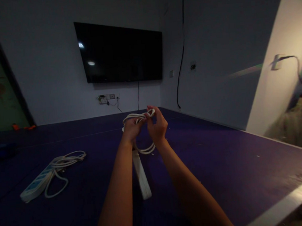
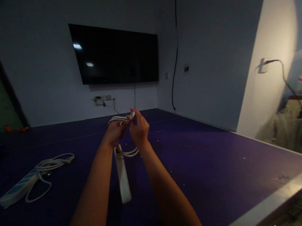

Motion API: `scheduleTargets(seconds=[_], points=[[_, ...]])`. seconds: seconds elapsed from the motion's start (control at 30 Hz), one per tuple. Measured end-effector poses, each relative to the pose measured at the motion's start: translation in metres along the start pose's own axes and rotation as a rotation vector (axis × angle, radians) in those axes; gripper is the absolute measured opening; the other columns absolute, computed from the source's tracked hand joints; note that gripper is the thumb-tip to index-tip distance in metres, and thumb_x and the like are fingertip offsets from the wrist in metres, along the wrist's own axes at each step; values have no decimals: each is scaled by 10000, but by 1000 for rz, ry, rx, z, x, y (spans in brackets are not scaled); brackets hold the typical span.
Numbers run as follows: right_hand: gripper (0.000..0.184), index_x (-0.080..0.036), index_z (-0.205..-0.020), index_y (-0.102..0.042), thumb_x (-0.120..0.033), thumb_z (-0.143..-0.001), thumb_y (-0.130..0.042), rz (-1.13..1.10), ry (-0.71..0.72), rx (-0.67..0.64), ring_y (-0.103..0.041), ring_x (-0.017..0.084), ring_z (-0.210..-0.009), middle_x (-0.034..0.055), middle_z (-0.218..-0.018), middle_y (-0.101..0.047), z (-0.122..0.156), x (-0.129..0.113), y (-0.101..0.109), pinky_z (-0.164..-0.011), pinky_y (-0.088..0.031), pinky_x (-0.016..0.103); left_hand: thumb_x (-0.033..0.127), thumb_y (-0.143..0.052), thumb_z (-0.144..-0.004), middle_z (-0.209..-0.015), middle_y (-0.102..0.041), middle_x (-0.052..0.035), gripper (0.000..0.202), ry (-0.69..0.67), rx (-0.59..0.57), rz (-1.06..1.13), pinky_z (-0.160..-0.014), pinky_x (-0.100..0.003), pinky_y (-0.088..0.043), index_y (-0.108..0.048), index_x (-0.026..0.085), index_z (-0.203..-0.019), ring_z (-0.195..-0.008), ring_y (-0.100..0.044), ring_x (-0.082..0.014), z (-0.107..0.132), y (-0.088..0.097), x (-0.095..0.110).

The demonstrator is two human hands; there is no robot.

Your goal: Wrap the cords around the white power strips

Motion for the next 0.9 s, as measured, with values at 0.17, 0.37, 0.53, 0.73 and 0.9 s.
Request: scheduleTargets(seconds=[0.17,0.37,0.53,0.73,0.9], points=[[265,-239,-1095,-564,-285,-834,-549,-54,102,-151,-606,198,-1091,76,-1168,-658,-11,-10,-1,-962,-459,358,339,-827,-524,-413,-315,127,380,-24,36,249,-377,-177,-182,-509,173,-651,-338,-238,-12,-1,3,1],[277,-215,-1008,-667,-354,-771,-635,-285,16,-246,-625,223,-1062,86,-1128,-679,-19,-13,12,-942,-462,360,490,-726,-622,-449,-433,72,381,16,0,337,-355,-190,-176,-552,151,-628,-336,-307,-19,1,12,12],[285,-232,-757,-743,-436,-825,-555,-407,-197,-368,-656,222,-994,42,-926,-731,-19,-17,6,-886,-490,369,600,-715,-611,-391,-392,83,491,1,217,354,-351,-196,-177,-474,176,-555,-313,-310,-16,1,21,8],[164,-269,-711,-752,-355,-790,-637,-369,-69,-600,-640,228,-1056,14,-905,-742,-19,-34,-2,-1004,-398,431,482,-777,-591,-402,-431,84,429,38,233,444,-334,-188,-244,-480,175,-557,-315,-372,-31,-3,23,2],[99,-260,-705,-752,-311,-751,-681,-324,9,-657,-674,206,-961,21,-846,-746,-21,-49,0,-1032,-362,426,381,-743,-632,-434,-486,80,305,134,112,447,-353,-186,-321,-526,167,-617,-335,-422,-39,-3,13,5]])
Point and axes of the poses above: each hand's wrist, its own z-axis away from the middle knuckle, its own y-axis out of the back of the hand, x = y × z, the point moved 4 cm from there along -z, towards the middle knuckle
